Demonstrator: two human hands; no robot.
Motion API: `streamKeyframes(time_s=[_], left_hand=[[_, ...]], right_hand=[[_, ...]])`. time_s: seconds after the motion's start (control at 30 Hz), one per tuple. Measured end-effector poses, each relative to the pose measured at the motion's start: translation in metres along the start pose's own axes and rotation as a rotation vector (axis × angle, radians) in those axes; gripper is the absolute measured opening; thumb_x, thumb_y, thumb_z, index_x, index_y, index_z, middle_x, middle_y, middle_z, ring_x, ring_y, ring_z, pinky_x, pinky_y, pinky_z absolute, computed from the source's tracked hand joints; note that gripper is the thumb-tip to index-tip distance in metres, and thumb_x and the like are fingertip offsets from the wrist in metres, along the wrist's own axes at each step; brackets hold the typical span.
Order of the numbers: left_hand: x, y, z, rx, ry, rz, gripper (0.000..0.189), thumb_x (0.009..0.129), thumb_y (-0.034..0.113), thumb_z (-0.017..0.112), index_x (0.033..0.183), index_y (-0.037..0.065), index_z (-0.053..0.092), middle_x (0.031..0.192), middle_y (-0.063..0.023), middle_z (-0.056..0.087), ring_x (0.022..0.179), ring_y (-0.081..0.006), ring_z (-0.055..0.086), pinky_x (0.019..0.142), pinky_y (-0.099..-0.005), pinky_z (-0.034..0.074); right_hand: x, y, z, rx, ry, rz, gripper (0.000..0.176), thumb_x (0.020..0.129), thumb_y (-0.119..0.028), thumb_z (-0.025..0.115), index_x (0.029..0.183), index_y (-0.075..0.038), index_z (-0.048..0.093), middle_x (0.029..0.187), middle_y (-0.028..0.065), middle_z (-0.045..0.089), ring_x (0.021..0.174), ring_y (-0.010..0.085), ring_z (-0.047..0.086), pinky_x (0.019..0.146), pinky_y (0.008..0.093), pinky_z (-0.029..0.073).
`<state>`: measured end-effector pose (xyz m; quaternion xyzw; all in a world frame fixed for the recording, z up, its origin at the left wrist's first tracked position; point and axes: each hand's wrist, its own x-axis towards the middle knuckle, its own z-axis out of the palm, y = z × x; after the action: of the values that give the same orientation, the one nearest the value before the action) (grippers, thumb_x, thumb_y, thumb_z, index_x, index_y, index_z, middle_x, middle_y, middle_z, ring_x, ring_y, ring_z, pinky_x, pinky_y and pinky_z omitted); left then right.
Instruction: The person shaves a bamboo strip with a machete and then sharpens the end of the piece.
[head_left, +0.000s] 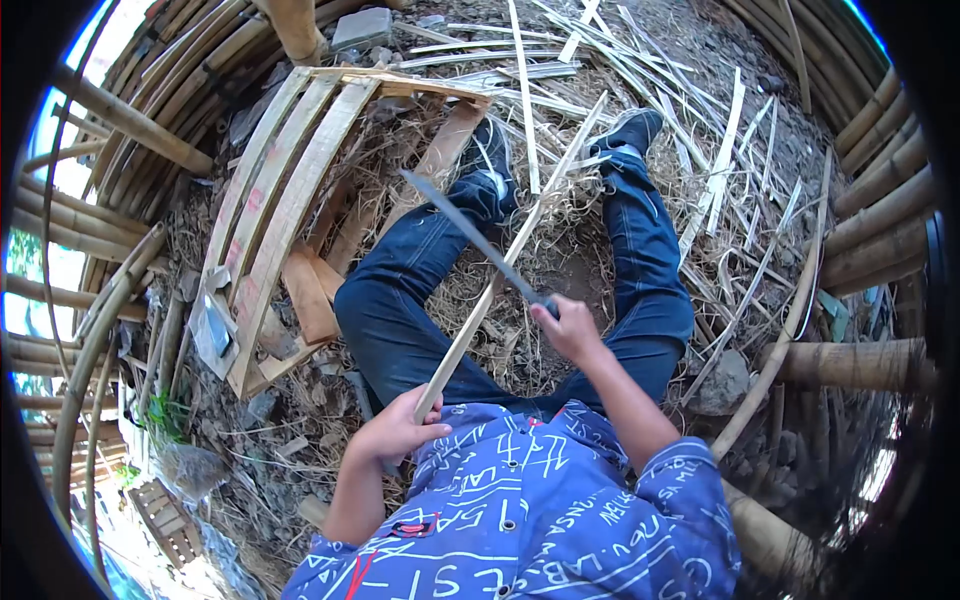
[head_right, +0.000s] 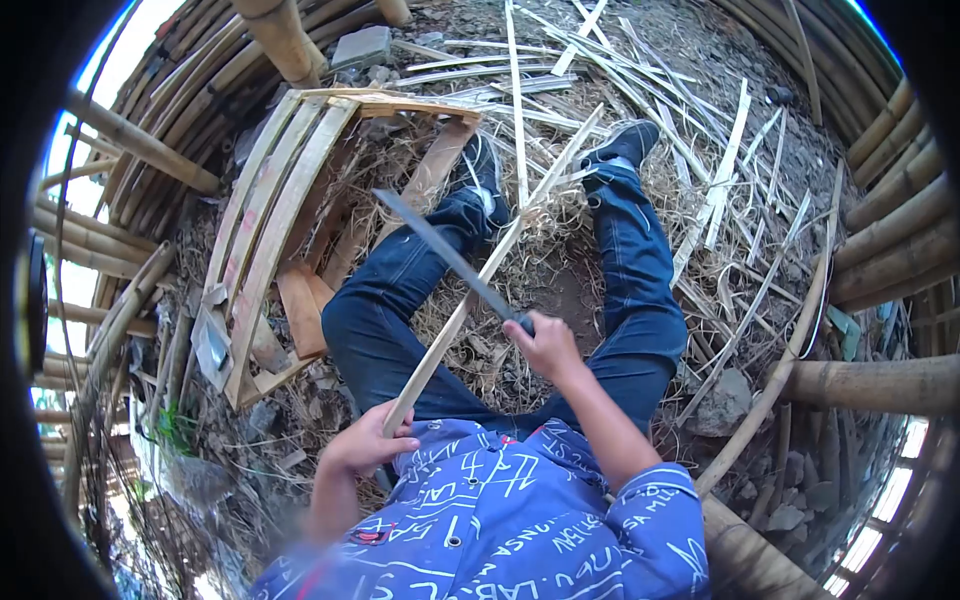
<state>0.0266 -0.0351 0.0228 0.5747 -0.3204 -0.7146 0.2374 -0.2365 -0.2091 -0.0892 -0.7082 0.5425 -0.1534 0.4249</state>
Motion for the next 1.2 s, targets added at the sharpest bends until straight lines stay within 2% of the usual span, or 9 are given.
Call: streamKeyframes(time_s=[0.17,0.27,0.37,0.53,0.63,0.73,0.87,1.0,1.2], left_hand=[[-0.005,0.001,-0.008,-0.352,-0.216,-0.161,0.039,0.079,0.0,0.074,0.103,0.009,0.045,0.083,0.0045,0.047,0.058,-0.0024,0.047,0.04,-0.0194,0.036],[0.003,-0.007,-0.001,-0.418,-0.29,-0.112,0.041,0.079,0.004,0.076,0.104,0.009,0.045,0.082,0.0031,0.047,0.051,-0.0031,0.044,0.039,-0.0201,0.035],[0.017,-0.009,-0.002,-0.433,-0.333,-0.129,0.039,0.08,-0.002,0.072,0.105,0.007,0.043,0.082,0.0027,0.047,0.056,-0.004,0.048,0.041,-0.0209,0.038],[0.034,0.005,0.007,-0.268,-0.257,-0.057,0.034,0.082,0.001,0.07,0.104,0.002,0.044,0.079,0.0001,0.049,0.052,-0.0076,0.05,0.042,-0.0236,0.041],[0.032,0.017,0.013,0.218,-0.138,0.089,0.03,0.083,0.006,0.07,0.101,0.001,0.046,0.076,-0.0014,0.052,0.053,-0.0084,0.055,0.044,-0.0245,0.045],[0.018,0.025,0.013,0.112,-0.132,0.025,0.031,0.084,0.008,0.069,0.103,0.002,0.046,0.075,-0.0006,0.05,0.054,-0.0088,0.055,0.046,-0.0245,0.048],[0.035,0.004,-0.001,0.063,0.019,0.138,0.029,0.087,0.016,0.069,0.102,0.005,0.047,0.077,-0.0016,0.048,0.061,-0.0086,0.052,0.046,-0.0265,0.047],[0.072,0.008,-0.011,0.045,0.015,-0.146,0.033,0.097,0.038,0.053,0.095,0.005,0.048,0.073,0.0002,0.044,0.063,-0.0095,0.049,0.053,-0.0286,0.055],[0.127,-0.007,-0.015,-0.172,-0.089,-0.115,0.038,0.098,0.037,0.049,0.087,0.002,0.056,0.073,-0.0006,0.048,0.064,-0.0105,0.052,0.059,-0.0296,0.057]], right_hand=[[-0.051,-0.044,0.012,0.143,-0.153,-0.057,0.047,0.087,-0.049,0.062,0.077,-0.003,0.062,0.062,0.0187,0.06,0.061,0.0367,0.063,0.057,0.0441,0.046],[-0.066,-0.056,0.016,0.123,-0.194,-0.092,0.046,0.087,-0.048,0.063,0.081,-0.003,0.064,0.063,0.019,0.062,0.065,0.0381,0.064,0.059,0.0446,0.048],[-0.072,-0.059,0.016,0.083,-0.167,-0.199,0.039,0.087,-0.04,0.064,0.08,-0.001,0.065,0.064,0.0179,0.062,0.061,0.0305,0.065,0.056,0.0395,0.048],[-0.075,-0.06,0.006,0.098,-0.19,-0.179,0.043,0.086,-0.044,0.064,0.084,-0.001,0.065,0.066,0.0182,0.063,0.062,0.0339,0.065,0.057,0.0413,0.049],[-0.079,-0.063,-0.006,0.126,-0.196,-0.139,0.045,0.086,-0.047,0.065,0.087,-0.001,0.066,0.067,0.0197,0.063,0.065,0.0369,0.065,0.06,0.0426,0.05],[-0.082,-0.067,-0.013,0.169,-0.199,-0.114,0.043,0.087,-0.045,0.065,0.087,-0.001,0.065,0.066,0.0192,0.062,0.063,0.0349,0.065,0.058,0.0408,0.049],[-0.082,-0.062,-0.01,0.236,-0.197,-0.099,0.042,0.088,-0.043,0.064,0.086,-0.001,0.065,0.065,0.0184,0.062,0.062,0.0329,0.065,0.058,0.0391,0.048],[-0.08,-0.061,-0.009,0.274,-0.202,-0.088,0.04,0.089,-0.041,0.064,0.086,-0.001,0.065,0.064,0.0148,0.063,0.061,0.0305,0.064,0.058,0.0385,0.048],[-0.085,-0.059,-0.011,0.266,-0.208,-0.077,0.038,0.09,-0.04,0.063,0.085,-0.001,0.065,0.062,0.0127,0.062,0.057,0.0251,0.063,0.055,0.0358,0.047]])
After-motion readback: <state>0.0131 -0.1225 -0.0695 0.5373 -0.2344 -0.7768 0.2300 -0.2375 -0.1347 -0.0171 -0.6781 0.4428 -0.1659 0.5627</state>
